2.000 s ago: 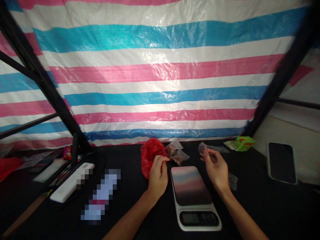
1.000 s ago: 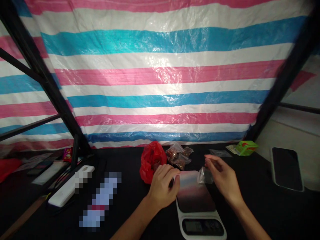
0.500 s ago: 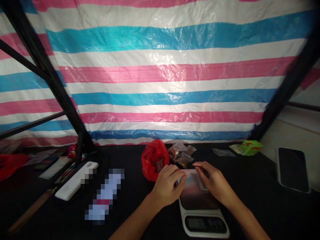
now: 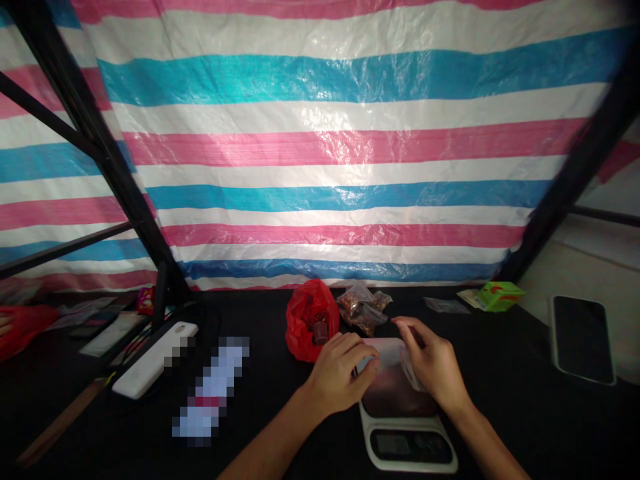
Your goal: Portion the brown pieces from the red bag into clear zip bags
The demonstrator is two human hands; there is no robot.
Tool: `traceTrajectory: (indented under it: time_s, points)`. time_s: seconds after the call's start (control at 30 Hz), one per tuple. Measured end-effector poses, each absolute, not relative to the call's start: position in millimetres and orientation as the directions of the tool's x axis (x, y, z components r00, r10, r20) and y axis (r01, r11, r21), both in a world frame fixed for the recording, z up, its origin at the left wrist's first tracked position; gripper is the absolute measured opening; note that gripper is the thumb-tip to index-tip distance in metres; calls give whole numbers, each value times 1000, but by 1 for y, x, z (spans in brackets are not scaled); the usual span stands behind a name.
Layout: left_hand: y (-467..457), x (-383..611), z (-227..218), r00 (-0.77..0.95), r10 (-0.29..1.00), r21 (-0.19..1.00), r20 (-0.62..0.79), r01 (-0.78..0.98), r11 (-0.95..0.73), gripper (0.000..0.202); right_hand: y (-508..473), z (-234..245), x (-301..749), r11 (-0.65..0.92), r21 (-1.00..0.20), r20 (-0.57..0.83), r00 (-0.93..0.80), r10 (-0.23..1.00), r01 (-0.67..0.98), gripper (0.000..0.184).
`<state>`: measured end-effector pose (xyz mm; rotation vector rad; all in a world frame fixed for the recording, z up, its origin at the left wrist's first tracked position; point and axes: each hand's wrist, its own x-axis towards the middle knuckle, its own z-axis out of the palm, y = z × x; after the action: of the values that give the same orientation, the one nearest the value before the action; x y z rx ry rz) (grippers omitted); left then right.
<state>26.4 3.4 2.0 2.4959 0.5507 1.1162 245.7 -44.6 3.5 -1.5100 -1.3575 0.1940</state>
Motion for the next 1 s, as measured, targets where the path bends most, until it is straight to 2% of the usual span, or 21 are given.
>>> traceTrajectory:
  time_s: [0.03, 0.1, 0.17, 0.23, 0.33, 0.43, 0.57, 0.67, 0.73, 0.8, 0.9, 1.0]
  points:
    - [2, 26, 3, 628, 489, 484, 606, 197, -852, 22, -46, 9, 238, 189, -787, 498, 425, 756, 587, 34]
    - [0, 26, 4, 656, 505, 540, 561, 173, -824, 50, -48, 20, 220, 205, -850, 481, 557, 677, 486, 37]
    - [-3, 27, 6, 676, 517, 600, 526, 136, -788, 75, -51, 27, 200, 234, -885, 450, 606, 657, 403, 38]
    - [-6, 27, 8, 682, 518, 645, 516, 89, -759, 85, -54, 29, 184, 255, -902, 425, 617, 663, 348, 37]
    - [-11, 28, 13, 684, 487, 651, 544, 23, -759, 81, -56, 22, 171, 265, -911, 411, 647, 642, 316, 37]
    - [-17, 29, 18, 678, 457, 631, 575, -13, -775, 64, -56, 15, 171, 256, -913, 407, 678, 612, 317, 35]
    - [-18, 30, 17, 637, 490, 660, 595, -39, -750, 52, -55, 12, 176, 294, -909, 417, 626, 659, 297, 33]
    - [-12, 30, 9, 565, 579, 725, 588, -49, -687, 41, -58, 18, 177, 382, -862, 501, 449, 740, 333, 27]
    - [-8, 30, 5, 497, 650, 775, 575, -77, -627, 38, -62, 24, 178, 432, -793, 560, 237, 794, 429, 20]
    - [-4, 28, 3, 451, 714, 829, 535, -118, -546, 40, -66, 29, 179, 435, -715, 562, 79, 824, 547, 18]
    - [0, 26, 4, 446, 778, 892, 443, -133, -432, 45, -69, 31, 181, 398, -632, 534, 2, 845, 665, 26]
    - [2, 23, 7, 512, 745, 888, 428, -85, -452, 46, -68, 26, 182, 386, -608, 525, -14, 851, 693, 28]
